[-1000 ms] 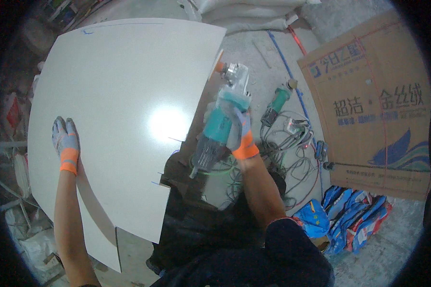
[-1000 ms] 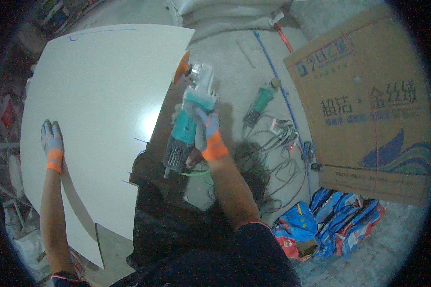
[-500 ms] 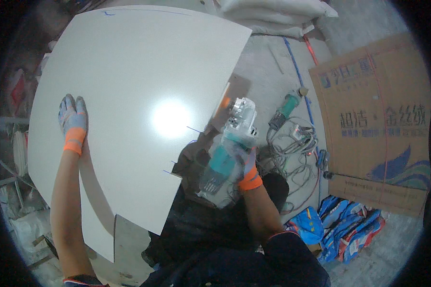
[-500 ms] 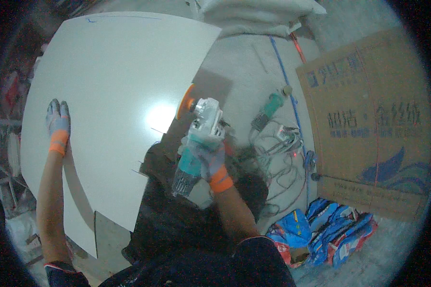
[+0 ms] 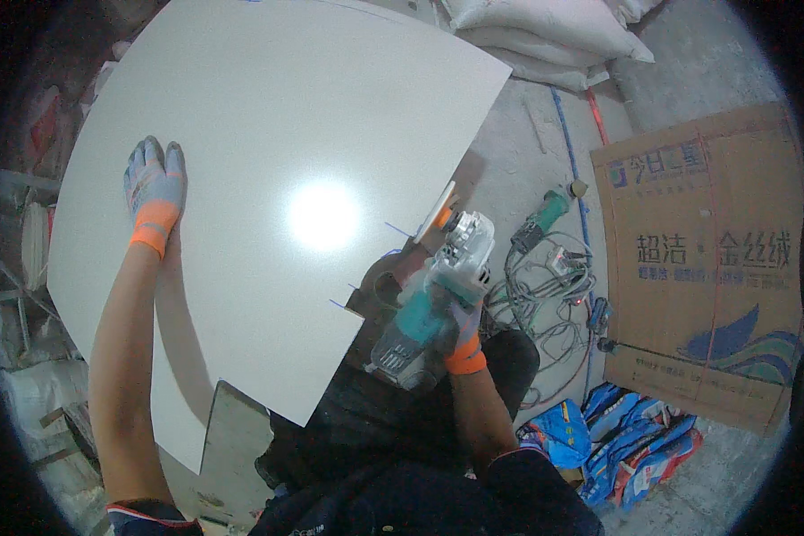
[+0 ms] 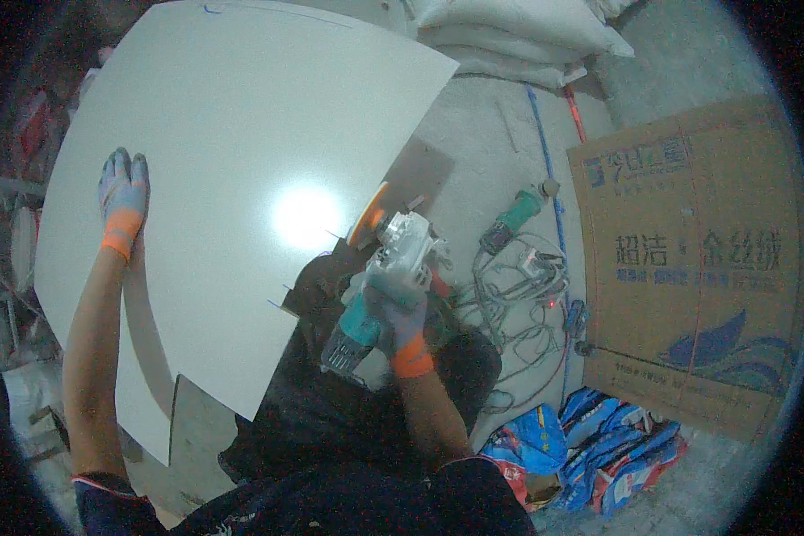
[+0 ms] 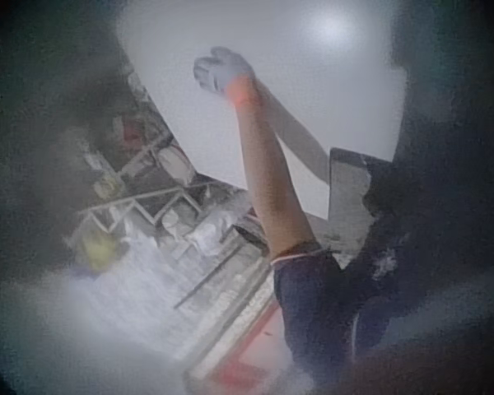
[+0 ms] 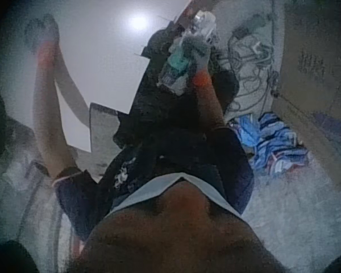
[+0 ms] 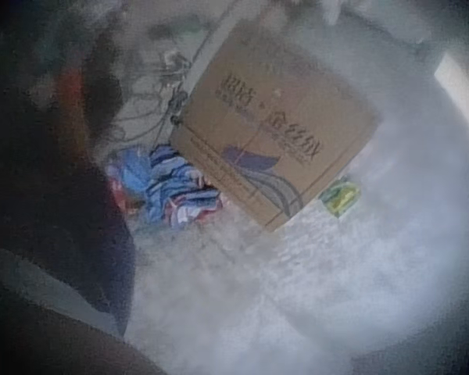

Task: The person picks up a large white tile and places it on the floor. They then use an angle grinder to smooth the edges of the tile while sitting on the floor.

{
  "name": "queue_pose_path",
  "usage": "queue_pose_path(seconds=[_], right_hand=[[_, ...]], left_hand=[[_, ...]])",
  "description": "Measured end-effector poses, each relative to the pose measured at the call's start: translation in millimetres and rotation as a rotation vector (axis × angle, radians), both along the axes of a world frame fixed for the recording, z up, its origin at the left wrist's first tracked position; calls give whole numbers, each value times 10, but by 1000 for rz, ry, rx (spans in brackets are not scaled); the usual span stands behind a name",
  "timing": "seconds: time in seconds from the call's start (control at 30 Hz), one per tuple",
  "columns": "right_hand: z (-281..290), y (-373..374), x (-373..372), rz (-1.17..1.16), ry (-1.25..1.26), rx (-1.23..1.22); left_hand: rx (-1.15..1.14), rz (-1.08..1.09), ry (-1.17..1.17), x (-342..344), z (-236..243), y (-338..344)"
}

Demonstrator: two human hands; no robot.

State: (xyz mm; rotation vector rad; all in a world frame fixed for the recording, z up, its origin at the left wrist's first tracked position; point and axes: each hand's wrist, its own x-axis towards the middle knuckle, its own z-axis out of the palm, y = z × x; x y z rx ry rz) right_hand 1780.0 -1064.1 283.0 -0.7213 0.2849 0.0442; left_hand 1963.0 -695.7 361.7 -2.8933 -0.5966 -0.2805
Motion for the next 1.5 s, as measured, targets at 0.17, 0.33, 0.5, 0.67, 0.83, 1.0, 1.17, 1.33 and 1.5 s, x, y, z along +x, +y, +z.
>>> queue_pose_path(seconds=[0.17, 0.33, 0.5, 0.67, 0.83, 1.0, 1.17, 1.33, 1.5], right_hand=[[-37, -7, 24, 41, -216, -95], [27, 54, 78, 49, -90, -9], [33, 88, 20, 27, 6, -307], [-34, 78, 23, 5, -65, -527], [0, 96, 37, 8, -76, -405], [-11, 97, 37, 19, -65, -289], [-106, 88, 31, 54, -116, -195], [-126, 93, 9, 68, -99, -175], [-99, 114, 33, 30, -135, -263]], left_hand=[[-1, -11, -8, -23, 41, -42], [-8, -5, 13, -24, 84, -65], [-28, -5, -17, -29, 68, -73], [0, -2, -53, -31, 28, -63], [34, 18, -37, -3, 13, -55], [8, 1, -13, 3, 14, -30], [9, 10, -40, 8, 7, -34], [19, 17, -62, -8, -23, -38], [55, 26, -50, 9, -59, -10]])
